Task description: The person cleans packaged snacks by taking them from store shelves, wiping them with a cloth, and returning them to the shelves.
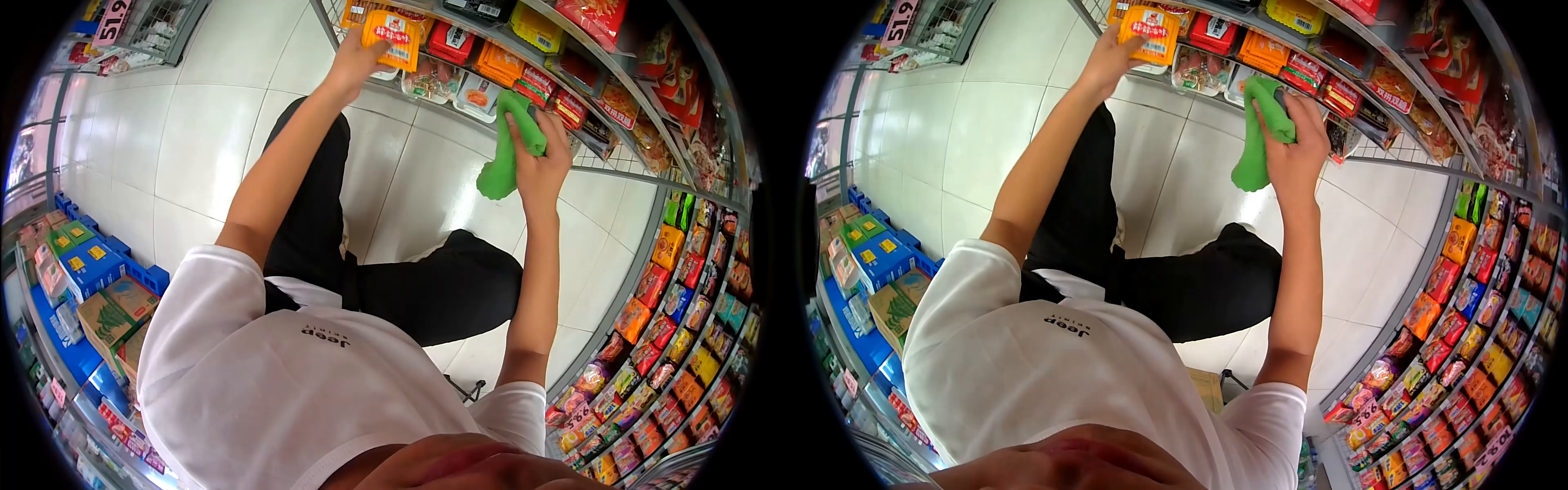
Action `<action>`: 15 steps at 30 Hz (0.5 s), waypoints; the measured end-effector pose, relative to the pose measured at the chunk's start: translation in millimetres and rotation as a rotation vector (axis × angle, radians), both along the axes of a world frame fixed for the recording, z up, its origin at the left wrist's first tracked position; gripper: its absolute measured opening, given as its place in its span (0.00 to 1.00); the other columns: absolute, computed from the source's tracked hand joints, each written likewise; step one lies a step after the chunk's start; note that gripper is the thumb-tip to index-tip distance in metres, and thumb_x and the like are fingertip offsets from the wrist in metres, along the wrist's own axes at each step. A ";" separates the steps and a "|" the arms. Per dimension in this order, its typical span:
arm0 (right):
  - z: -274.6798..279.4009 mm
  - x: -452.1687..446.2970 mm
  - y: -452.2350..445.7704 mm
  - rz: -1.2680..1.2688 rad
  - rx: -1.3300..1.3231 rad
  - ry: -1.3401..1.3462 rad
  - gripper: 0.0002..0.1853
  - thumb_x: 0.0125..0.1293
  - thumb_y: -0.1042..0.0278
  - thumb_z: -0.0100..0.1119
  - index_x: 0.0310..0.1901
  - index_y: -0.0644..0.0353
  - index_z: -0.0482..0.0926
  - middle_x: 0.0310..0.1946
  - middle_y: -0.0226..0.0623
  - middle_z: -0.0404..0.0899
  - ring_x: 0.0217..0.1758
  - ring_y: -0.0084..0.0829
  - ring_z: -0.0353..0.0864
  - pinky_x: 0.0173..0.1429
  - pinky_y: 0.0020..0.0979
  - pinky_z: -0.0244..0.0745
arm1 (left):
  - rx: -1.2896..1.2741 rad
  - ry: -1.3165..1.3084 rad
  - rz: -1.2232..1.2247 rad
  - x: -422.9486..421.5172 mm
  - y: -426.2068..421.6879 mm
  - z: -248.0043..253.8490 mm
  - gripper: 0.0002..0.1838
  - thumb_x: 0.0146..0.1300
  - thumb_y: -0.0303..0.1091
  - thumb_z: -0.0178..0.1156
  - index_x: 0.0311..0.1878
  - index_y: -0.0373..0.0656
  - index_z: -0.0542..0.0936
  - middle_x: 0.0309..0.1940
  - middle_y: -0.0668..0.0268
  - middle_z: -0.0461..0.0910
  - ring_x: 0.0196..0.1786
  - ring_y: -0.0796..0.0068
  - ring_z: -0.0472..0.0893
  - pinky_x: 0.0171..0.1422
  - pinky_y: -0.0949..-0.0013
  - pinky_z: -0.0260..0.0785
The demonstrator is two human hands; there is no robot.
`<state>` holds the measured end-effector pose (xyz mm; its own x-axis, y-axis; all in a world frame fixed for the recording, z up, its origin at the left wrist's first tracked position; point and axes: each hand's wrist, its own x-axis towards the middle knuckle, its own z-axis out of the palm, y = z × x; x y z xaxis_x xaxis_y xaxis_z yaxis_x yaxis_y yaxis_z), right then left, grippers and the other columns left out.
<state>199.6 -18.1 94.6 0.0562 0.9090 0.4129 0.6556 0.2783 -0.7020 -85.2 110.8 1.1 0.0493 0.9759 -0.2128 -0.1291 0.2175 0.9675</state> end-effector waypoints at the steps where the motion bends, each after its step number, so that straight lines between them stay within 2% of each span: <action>1: -0.9 0.5 -0.1 0.002 0.003 0.010 0.17 0.63 0.73 0.75 0.50 0.71 0.83 0.43 0.41 0.82 0.44 0.36 0.82 0.52 0.30 0.77 | 0.041 0.015 0.005 -1.6 10.6 -1.3 0.20 0.74 0.28 0.62 0.65 0.37 0.71 0.55 0.58 0.82 0.54 0.67 0.86 0.53 0.64 0.83; 2: -2.7 0.8 0.3 0.006 0.007 0.020 0.17 0.62 0.74 0.75 0.51 0.70 0.84 0.43 0.41 0.82 0.43 0.36 0.82 0.51 0.30 0.77 | 0.095 0.026 0.021 -3.5 25.0 -15.3 0.20 0.72 0.27 0.62 0.64 0.35 0.72 0.49 0.56 0.85 0.47 0.68 0.88 0.41 0.68 0.82; 5: -3.3 -0.1 1.0 0.020 0.017 0.024 0.17 0.61 0.76 0.75 0.51 0.69 0.84 0.42 0.42 0.82 0.42 0.37 0.82 0.50 0.30 0.78 | 0.192 0.225 -0.041 -5.7 52.9 -28.6 0.20 0.70 0.25 0.62 0.62 0.34 0.72 0.42 0.55 0.86 0.37 0.67 0.89 0.30 0.66 0.79; 6: -3.2 -0.6 0.8 0.024 0.017 0.019 0.17 0.61 0.76 0.75 0.51 0.69 0.84 0.42 0.42 0.81 0.42 0.37 0.82 0.50 0.30 0.78 | 0.202 0.281 -0.002 1.0 57.6 -29.1 0.18 0.69 0.27 0.62 0.59 0.32 0.74 0.37 0.52 0.86 0.28 0.67 0.87 0.25 0.64 0.76; 9: -4.8 -3.4 -0.6 0.054 0.023 0.011 0.17 0.61 0.75 0.75 0.51 0.68 0.85 0.42 0.42 0.82 0.42 0.37 0.82 0.50 0.31 0.78 | 0.167 0.412 0.060 14.6 73.0 -34.6 0.21 0.68 0.30 0.65 0.61 0.37 0.72 0.39 0.52 0.83 0.32 0.56 0.85 0.30 0.57 0.78; 13: -4.5 -4.2 -3.5 0.095 -0.036 0.012 0.16 0.62 0.75 0.75 0.51 0.69 0.84 0.44 0.41 0.83 0.44 0.34 0.83 0.52 0.29 0.78 | 0.123 0.674 0.012 27.5 94.4 -42.7 0.14 0.71 0.37 0.59 0.51 0.36 0.82 0.36 0.50 0.85 0.33 0.52 0.86 0.31 0.53 0.79; 15: -7.9 -1.5 -3.1 0.118 -0.044 0.015 0.17 0.62 0.76 0.75 0.51 0.69 0.84 0.44 0.41 0.82 0.43 0.33 0.83 0.51 0.29 0.78 | 0.439 0.870 0.048 21.7 115.7 -88.7 0.15 0.70 0.41 0.59 0.46 0.39 0.85 0.33 0.49 0.85 0.36 0.51 0.86 0.40 0.48 0.79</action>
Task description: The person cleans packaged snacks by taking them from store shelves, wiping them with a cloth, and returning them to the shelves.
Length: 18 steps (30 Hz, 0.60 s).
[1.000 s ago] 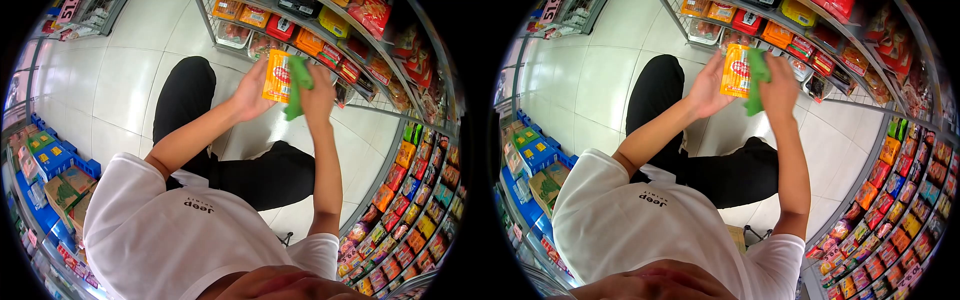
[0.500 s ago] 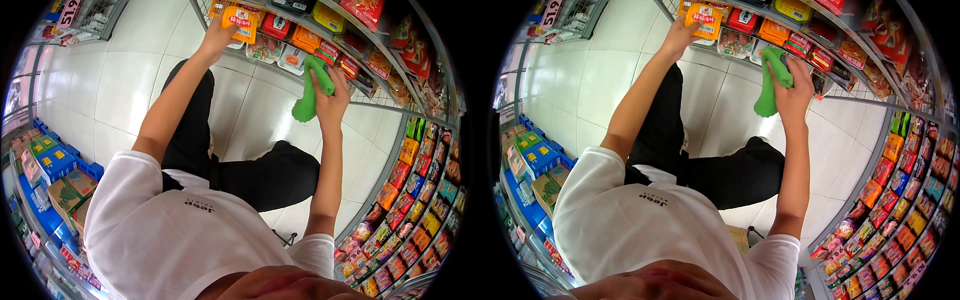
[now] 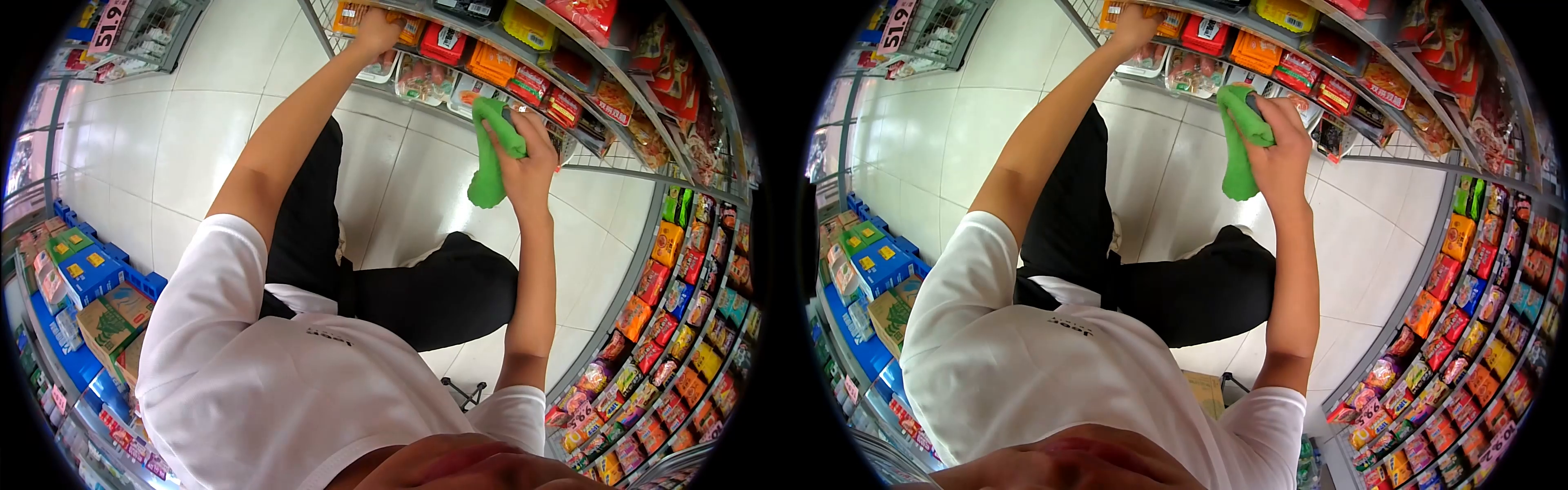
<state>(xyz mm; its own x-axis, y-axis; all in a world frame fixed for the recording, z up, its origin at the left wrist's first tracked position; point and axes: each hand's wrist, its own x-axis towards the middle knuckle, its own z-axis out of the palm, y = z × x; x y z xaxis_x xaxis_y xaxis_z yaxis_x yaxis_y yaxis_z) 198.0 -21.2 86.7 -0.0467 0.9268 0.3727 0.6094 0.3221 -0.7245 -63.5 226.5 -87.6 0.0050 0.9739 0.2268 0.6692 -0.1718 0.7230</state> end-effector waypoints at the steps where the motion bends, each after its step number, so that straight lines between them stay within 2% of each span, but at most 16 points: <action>1: 0.6 0.8 0.8 0.006 0.002 -0.002 0.17 0.62 0.76 0.74 0.51 0.69 0.84 0.43 0.40 0.82 0.43 0.33 0.82 0.50 0.29 0.77 | 0.155 0.101 -0.032 2.2 -0.1 1.9 0.15 0.70 0.43 0.59 0.43 0.40 0.87 0.32 0.48 0.85 0.38 0.50 0.86 0.44 0.46 0.78; 2: 1.3 -0.1 0.6 0.011 0.002 -0.003 0.17 0.62 0.76 0.74 0.51 0.69 0.84 0.43 0.40 0.82 0.42 0.33 0.82 0.50 0.29 0.77 | -0.058 0.056 -0.070 2.3 2.4 5.5 0.14 0.70 0.39 0.60 0.47 0.38 0.84 0.34 0.48 0.85 0.32 0.53 0.85 0.38 0.51 0.78; 4: 1.0 -0.3 -0.2 0.018 -0.004 0.001 0.17 0.62 0.76 0.74 0.51 0.69 0.83 0.42 0.40 0.81 0.41 0.33 0.81 0.49 0.29 0.77 | -0.489 -0.028 -0.145 5.0 -17.6 65.4 0.15 0.70 0.31 0.62 0.54 0.32 0.77 0.37 0.49 0.86 0.22 0.61 0.82 0.26 0.60 0.76; 7: -0.5 0.5 1.5 0.024 -0.012 0.010 0.16 0.62 0.76 0.74 0.51 0.69 0.83 0.40 0.39 0.81 0.41 0.33 0.81 0.48 0.29 0.76 | 0.023 0.258 -0.227 -1.3 -10.5 39.3 0.15 0.69 0.35 0.63 0.53 0.36 0.81 0.45 0.51 0.85 0.32 0.54 0.84 0.41 0.54 0.80; 10: 0.6 0.1 2.1 0.031 -0.020 0.010 0.17 0.62 0.76 0.74 0.51 0.69 0.83 0.40 0.40 0.81 0.40 0.34 0.81 0.48 0.29 0.77 | 0.486 0.492 -0.023 2.7 -26.2 36.5 0.15 0.67 0.44 0.62 0.37 0.42 0.88 0.32 0.47 0.85 0.41 0.49 0.85 0.54 0.45 0.75; 13: 2.4 -0.4 0.2 0.031 -0.026 0.008 0.17 0.62 0.76 0.74 0.52 0.69 0.83 0.41 0.40 0.81 0.40 0.35 0.81 0.49 0.30 0.77 | 0.268 0.640 0.050 4.4 -30.4 41.4 0.14 0.64 0.44 0.63 0.37 0.42 0.88 0.36 0.49 0.85 0.45 0.51 0.83 0.57 0.48 0.73; 15: 1.5 -0.2 0.4 0.034 -0.023 0.005 0.17 0.62 0.76 0.74 0.52 0.69 0.83 0.42 0.41 0.82 0.41 0.36 0.82 0.49 0.31 0.77 | 0.307 0.754 0.048 -1.8 -18.1 15.7 0.15 0.62 0.45 0.64 0.37 0.42 0.87 0.39 0.50 0.86 0.50 0.50 0.82 0.61 0.45 0.70; 18: 1.9 0.6 -0.2 0.041 -0.080 0.021 0.18 0.62 0.76 0.74 0.52 0.69 0.83 0.42 0.41 0.82 0.42 0.36 0.83 0.50 0.31 0.78 | 0.270 0.870 -0.020 -8.5 -19.8 21.6 0.18 0.59 0.47 0.66 0.42 0.42 0.87 0.44 0.51 0.85 0.57 0.50 0.79 0.67 0.40 0.64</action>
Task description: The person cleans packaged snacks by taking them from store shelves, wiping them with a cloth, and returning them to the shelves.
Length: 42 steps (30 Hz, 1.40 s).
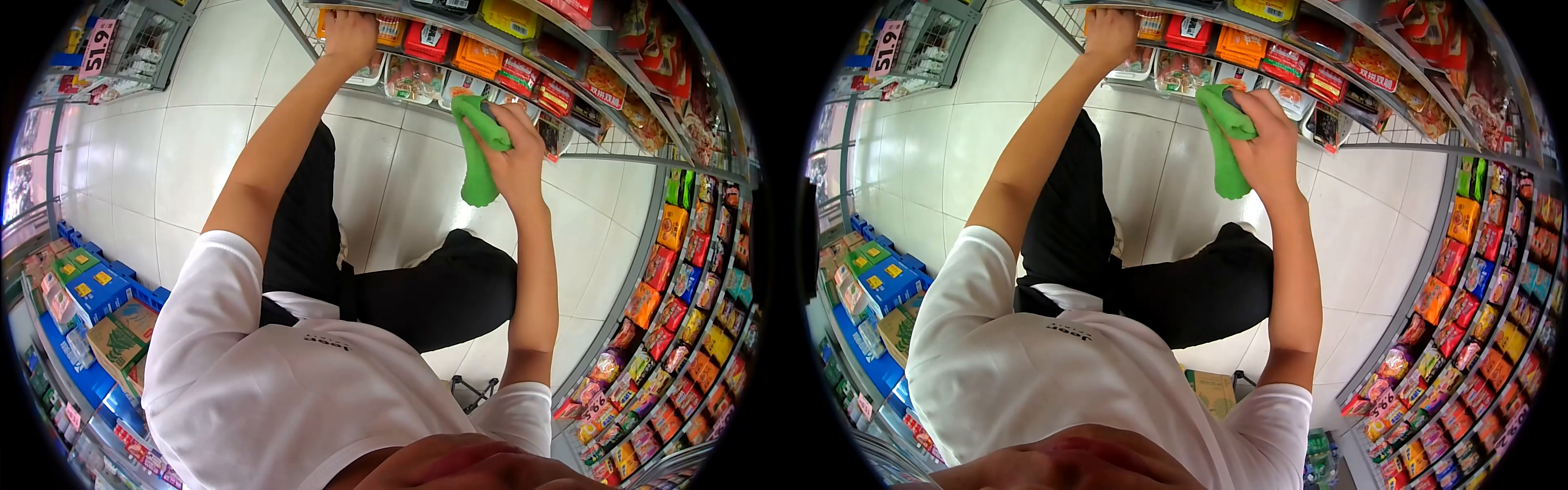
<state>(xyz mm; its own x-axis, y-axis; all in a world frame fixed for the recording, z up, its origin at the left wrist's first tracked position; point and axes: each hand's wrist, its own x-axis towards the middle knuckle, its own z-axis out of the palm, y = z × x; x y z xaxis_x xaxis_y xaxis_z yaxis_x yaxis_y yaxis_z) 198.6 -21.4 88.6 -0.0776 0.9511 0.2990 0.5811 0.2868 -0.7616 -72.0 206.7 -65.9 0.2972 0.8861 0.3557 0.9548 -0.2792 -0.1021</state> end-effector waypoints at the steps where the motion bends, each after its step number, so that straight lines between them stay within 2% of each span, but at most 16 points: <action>1: -1.5 0.6 -0.2 0.020 -0.032 -0.009 0.18 0.61 0.76 0.73 0.53 0.68 0.83 0.43 0.42 0.82 0.43 0.39 0.84 0.50 0.32 0.78 | -0.036 0.032 -0.015 -0.4 -4.1 11.0 0.19 0.58 0.48 0.66 0.44 0.42 0.87 0.46 0.52 0.85 0.59 0.50 0.78 0.69 0.39 0.62; 3: -6.3 3.1 -1.1 0.060 -0.098 -0.026 0.20 0.58 0.76 0.71 0.54 0.65 0.83 0.44 0.43 0.82 0.45 0.44 0.85 0.50 0.35 0.79 | -0.082 0.053 -0.041 1.4 -14.9 31.8 0.22 0.56 0.48 0.69 0.49 0.43 0.86 0.50 0.52 0.84 0.62 0.49 0.76 0.72 0.38 0.60; 6: -4.5 6.5 -3.2 0.077 -0.044 -0.161 0.20 0.58 0.76 0.72 0.53 0.65 0.84 0.45 0.43 0.82 0.47 0.44 0.84 0.51 0.36 0.79 | -0.065 0.013 -0.125 0.5 -30.7 46.4 0.26 0.55 0.46 0.70 0.56 0.45 0.84 0.55 0.52 0.81 0.66 0.49 0.74 0.75 0.37 0.56; 7: -1.0 5.9 -3.3 -0.010 0.040 -0.123 0.20 0.57 0.76 0.72 0.53 0.64 0.84 0.45 0.42 0.82 0.47 0.43 0.84 0.52 0.36 0.79 | -0.045 -0.013 -0.159 -0.8 -33.5 47.1 0.27 0.56 0.45 0.71 0.59 0.45 0.83 0.57 0.52 0.80 0.66 0.49 0.74 0.76 0.36 0.55; 9: 8.8 2.3 -0.6 -0.179 0.214 -0.049 0.20 0.56 0.76 0.72 0.53 0.64 0.84 0.45 0.42 0.82 0.46 0.43 0.84 0.53 0.36 0.79 | 0.069 -0.064 -0.202 -3.1 -31.8 39.7 0.29 0.56 0.42 0.71 0.61 0.44 0.82 0.58 0.52 0.80 0.66 0.49 0.75 0.75 0.38 0.59; 10: 9.3 2.5 -0.8 -0.160 0.227 -0.039 0.21 0.56 0.76 0.72 0.53 0.64 0.84 0.45 0.42 0.82 0.46 0.43 0.85 0.53 0.36 0.79 | 0.127 -0.090 -0.222 -2.9 -31.6 37.6 0.30 0.56 0.41 0.72 0.62 0.43 0.81 0.59 0.52 0.80 0.65 0.48 0.75 0.75 0.39 0.60; 12: 9.5 2.2 -2.0 -0.123 0.252 -0.014 0.21 0.55 0.77 0.72 0.53 0.63 0.84 0.45 0.41 0.82 0.46 0.42 0.85 0.53 0.35 0.80 | 0.191 -0.275 -0.385 -0.4 -43.3 48.4 0.22 0.63 0.40 0.68 0.59 0.44 0.83 0.56 0.57 0.82 0.58 0.52 0.80 0.67 0.46 0.69; 13: 14.8 -1.0 -5.6 -0.042 0.113 -0.032 0.21 0.56 0.76 0.71 0.53 0.61 0.85 0.45 0.40 0.83 0.46 0.43 0.85 0.52 0.37 0.80 | 0.223 -0.368 -0.469 2.9 -48.5 56.5 0.18 0.67 0.39 0.66 0.57 0.44 0.83 0.55 0.59 0.83 0.54 0.54 0.83 0.63 0.49 0.74; 16: 6.8 0.8 -9.1 0.225 -0.115 -0.131 0.20 0.57 0.75 0.69 0.54 0.59 0.85 0.46 0.38 0.83 0.47 0.45 0.85 0.52 0.39 0.80 | 0.005 -0.424 -0.539 15.4 -46.8 50.4 0.22 0.66 0.43 0.68 0.62 0.51 0.83 0.61 0.65 0.80 0.67 0.58 0.75 0.72 0.49 0.65; 19: 11.0 -1.0 -10.5 0.206 -0.116 -0.168 0.20 0.57 0.76 0.67 0.54 0.58 0.85 0.45 0.37 0.82 0.46 0.47 0.83 0.51 0.41 0.79 | 0.176 -0.344 -0.629 27.6 -53.6 61.9 0.24 0.67 0.45 0.68 0.64 0.52 0.82 0.59 0.65 0.81 0.65 0.59 0.77 0.72 0.51 0.64; 22: 11.1 3.1 -10.4 0.179 -0.125 -0.168 0.21 0.56 0.77 0.67 0.54 0.58 0.84 0.44 0.38 0.82 0.46 0.47 0.83 0.50 0.41 0.79 | 0.130 -0.255 -0.662 38.2 -44.4 54.9 0.23 0.67 0.46 0.67 0.63 0.53 0.82 0.58 0.67 0.82 0.63 0.62 0.78 0.71 0.53 0.65; 25: 12.7 2.3 -9.5 0.192 -0.135 -0.171 0.22 0.55 0.78 0.67 0.54 0.59 0.84 0.44 0.38 0.82 0.46 0.48 0.83 0.50 0.41 0.78 | 0.001 -0.162 -0.623 41.4 -41.6 50.0 0.21 0.66 0.44 0.68 0.61 0.52 0.83 0.55 0.64 0.83 0.61 0.60 0.80 0.68 0.53 0.67; 28: 13.0 1.7 -9.7 0.203 -0.108 -0.166 0.21 0.55 0.78 0.67 0.54 0.59 0.84 0.44 0.39 0.81 0.46 0.48 0.83 0.50 0.41 0.78 | -0.054 -0.157 -0.591 42.6 -42.7 51.2 0.22 0.66 0.45 0.68 0.62 0.52 0.83 0.57 0.65 0.82 0.62 0.61 0.79 0.67 0.53 0.67; 34: 15.2 0.6 -7.9 0.187 -0.106 -0.175 0.20 0.56 0.78 0.67 0.53 0.60 0.84 0.44 0.40 0.81 0.45 0.48 0.83 0.50 0.40 0.78 | 0.043 -0.274 -0.640 36.9 -59.7 62.9 0.24 0.66 0.45 0.69 0.64 0.49 0.81 0.62 0.63 0.81 0.66 0.60 0.78 0.71 0.53 0.68; 35: 15.8 -0.6 -8.1 0.186 -0.103 -0.175 0.20 0.56 0.78 0.67 0.53 0.61 0.84 0.44 0.40 0.81 0.45 0.48 0.83 0.50 0.40 0.78 | 0.031 -0.296 -0.630 32.8 -64.2 65.2 0.26 0.66 0.46 0.70 0.64 0.49 0.81 0.65 0.62 0.80 0.68 0.58 0.77 0.74 0.52 0.67; 42: 9.8 -0.1 -5.0 0.178 -0.091 -0.150 0.22 0.56 0.80 0.66 0.55 0.63 0.83 0.44 0.42 0.82 0.46 0.48 0.84 0.52 0.38 0.79 | 0.010 -0.477 -0.650 -11.1 -90.1 90.9 0.24 0.65 0.40 0.72 0.63 0.48 0.82 0.65 0.62 0.80 0.67 0.56 0.78 0.71 0.54 0.71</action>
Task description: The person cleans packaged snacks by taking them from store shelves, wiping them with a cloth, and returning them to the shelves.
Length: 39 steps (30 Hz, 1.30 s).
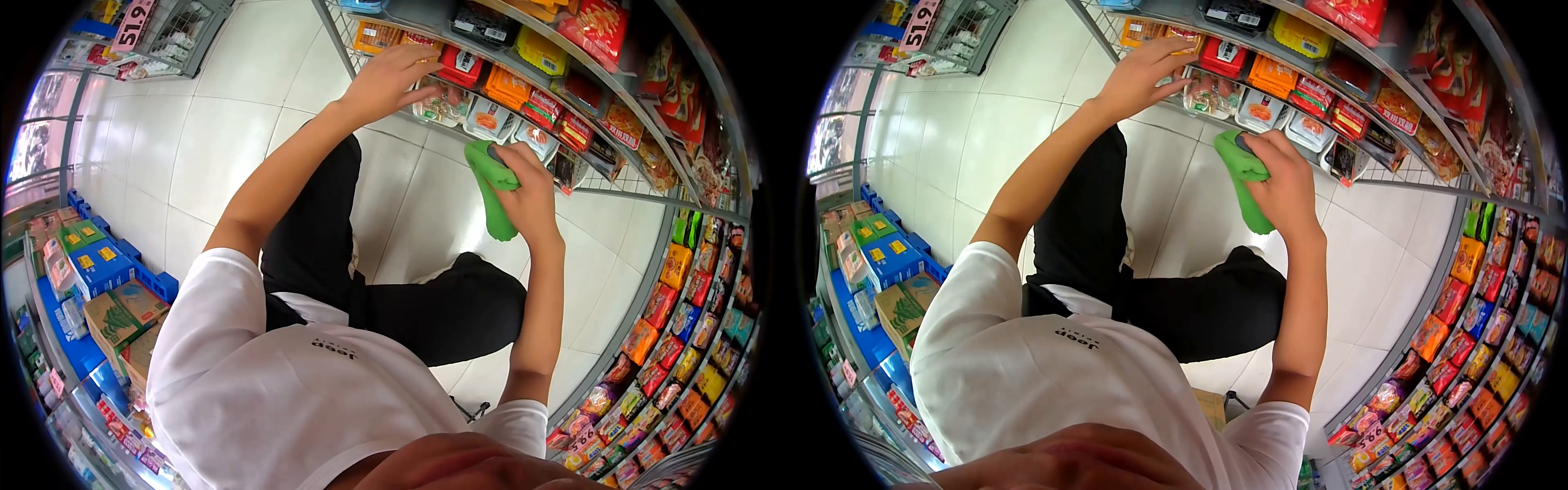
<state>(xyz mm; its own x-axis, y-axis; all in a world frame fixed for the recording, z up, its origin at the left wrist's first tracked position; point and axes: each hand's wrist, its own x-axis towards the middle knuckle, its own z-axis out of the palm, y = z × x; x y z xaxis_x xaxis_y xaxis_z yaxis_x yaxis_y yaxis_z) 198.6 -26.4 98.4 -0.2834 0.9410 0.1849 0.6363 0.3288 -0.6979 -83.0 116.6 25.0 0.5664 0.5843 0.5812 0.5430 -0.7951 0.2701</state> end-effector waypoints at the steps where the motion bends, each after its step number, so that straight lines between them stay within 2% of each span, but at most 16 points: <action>1: -0.8 0.1 0.6 -0.003 -0.008 -0.002 0.22 0.56 0.80 0.66 0.55 0.63 0.83 0.44 0.42 0.82 0.46 0.48 0.84 0.51 0.38 0.79 | 0.017 -0.009 0.006 -5.2 -0.5 5.0 0.23 0.65 0.39 0.72 0.62 0.48 0.82 0.65 0.62 0.80 0.66 0.57 0.79 0.70 0.55 0.72; 9: -5.1 -1.2 2.0 -0.014 -0.052 -0.041 0.21 0.57 0.80 0.67 0.54 0.65 0.83 0.45 0.43 0.82 0.46 0.47 0.85 0.51 0.37 0.80 | 0.199 -0.074 0.074 -37.2 -2.2 40.9 0.18 0.63 0.34 0.72 0.56 0.48 0.84 0.60 0.66 0.82 0.61 0.60 0.81 0.60 0.58 0.74; 12: -6.4 -1.0 1.4 -0.007 -0.025 -0.047 0.21 0.57 0.79 0.67 0.54 0.65 0.83 0.45 0.43 0.82 0.45 0.47 0.85 0.51 0.37 0.80 | 0.322 -0.085 0.220 -51.3 3.9 46.4 0.18 0.60 0.33 0.74 0.55 0.49 0.85 0.59 0.67 0.83 0.60 0.62 0.81 0.59 0.59 0.73; 13: -5.6 -0.9 1.3 -0.007 -0.027 -0.050 0.20 0.57 0.79 0.67 0.54 0.65 0.83 0.45 0.43 0.82 0.45 0.48 0.85 0.50 0.37 0.80 | 0.332 -0.085 0.267 -53.1 5.3 51.5 0.14 0.65 0.33 0.67 0.53 0.48 0.83 0.57 0.65 0.82 0.55 0.61 0.82 0.57 0.56 0.74; 16: -3.0 -1.4 0.0 -0.010 -0.042 -0.057 0.20 0.58 0.79 0.67 0.54 0.65 0.83 0.45 0.43 0.82 0.45 0.49 0.85 0.50 0.38 0.80 | 0.143 -0.104 0.301 -58.3 5.6 66.4 0.30 0.59 0.36 0.70 0.65 0.40 0.78 0.60 0.52 0.79 0.61 0.46 0.78 0.70 0.47 0.70; 19: -5.1 0.4 -0.3 -0.014 -0.050 -0.071 0.20 0.58 0.79 0.67 0.54 0.65 0.83 0.45 0.44 0.82 0.45 0.50 0.84 0.50 0.38 0.80 | 0.212 0.007 0.340 -59.7 21.8 72.6 0.28 0.62 0.30 0.69 0.65 0.37 0.76 0.59 0.54 0.80 0.58 0.54 0.82 0.64 0.58 0.75; 22: -9.4 2.1 1.4 -0.006 -0.041 -0.096 0.20 0.58 0.79 0.67 0.54 0.65 0.83 0.45 0.45 0.82 0.46 0.50 0.84 0.51 0.39 0.80 | 0.049 -0.094 0.321 -60.2 41.7 76.7 0.11 0.68 0.32 0.61 0.52 0.46 0.83 0.57 0.59 0.81 0.55 0.56 0.82 0.57 0.53 0.76; 23: -9.7 1.9 0.7 -0.005 -0.049 -0.098 0.20 0.58 0.79 0.67 0.54 0.65 0.83 0.45 0.45 0.82 0.46 0.50 0.84 0.51 0.39 0.80 | 0.097 -0.033 0.305 -62.1 49.1 82.0 0.11 0.67 0.28 0.56 0.49 0.41 0.84 0.54 0.51 0.83 0.54 0.50 0.83 0.56 0.52 0.78; 27: -12.7 1.6 2.0 0.020 -0.040 -0.111 0.20 0.58 0.78 0.68 0.55 0.65 0.83 0.44 0.46 0.82 0.46 0.50 0.84 0.51 0.39 0.79 | -0.262 0.251 0.436 -59.2 83.8 93.6 0.12 0.58 0.23 0.58 0.44 0.38 0.86 0.43 0.46 0.86 0.51 0.46 0.85 0.57 0.53 0.78; 30: -15.6 1.9 3.1 0.024 -0.052 -0.115 0.20 0.59 0.77 0.68 0.55 0.64 0.84 0.44 0.46 0.82 0.46 0.50 0.84 0.50 0.40 0.80 | -0.087 0.227 0.273 -61.1 106.6 71.8 0.13 0.65 0.25 0.55 0.49 0.37 0.84 0.47 0.47 0.85 0.53 0.44 0.83 0.59 0.50 0.76; 34: -10.7 -1.5 1.3 0.018 -0.051 -0.174 0.20 0.59 0.76 0.68 0.54 0.63 0.84 0.45 0.44 0.82 0.46 0.50 0.85 0.50 0.41 0.80 | -0.115 0.296 0.280 -57.7 117.9 67.3 0.14 0.70 0.32 0.56 0.53 0.41 0.85 0.51 0.49 0.85 0.55 0.46 0.84 0.63 0.51 0.76; 35: -9.1 -3.1 0.7 0.027 -0.039 -0.184 0.20 0.59 0.76 0.68 0.54 0.63 0.84 0.45 0.44 0.82 0.46 0.50 0.84 0.50 0.41 0.80 | -0.208 0.340 0.282 -58.9 120.9 70.5 0.15 0.72 0.37 0.56 0.55 0.42 0.85 0.53 0.50 0.85 0.57 0.48 0.84 0.64 0.53 0.76; 39: 9.2 -15.9 3.9 0.055 0.015 -0.223 0.20 0.58 0.76 0.69 0.54 0.62 0.84 0.46 0.42 0.82 0.47 0.50 0.84 0.51 0.43 0.80 | -0.357 0.361 0.276 -58.9 137.1 66.6 0.19 0.73 0.41 0.55 0.59 0.43 0.84 0.57 0.50 0.84 0.59 0.49 0.83 0.65 0.55 0.75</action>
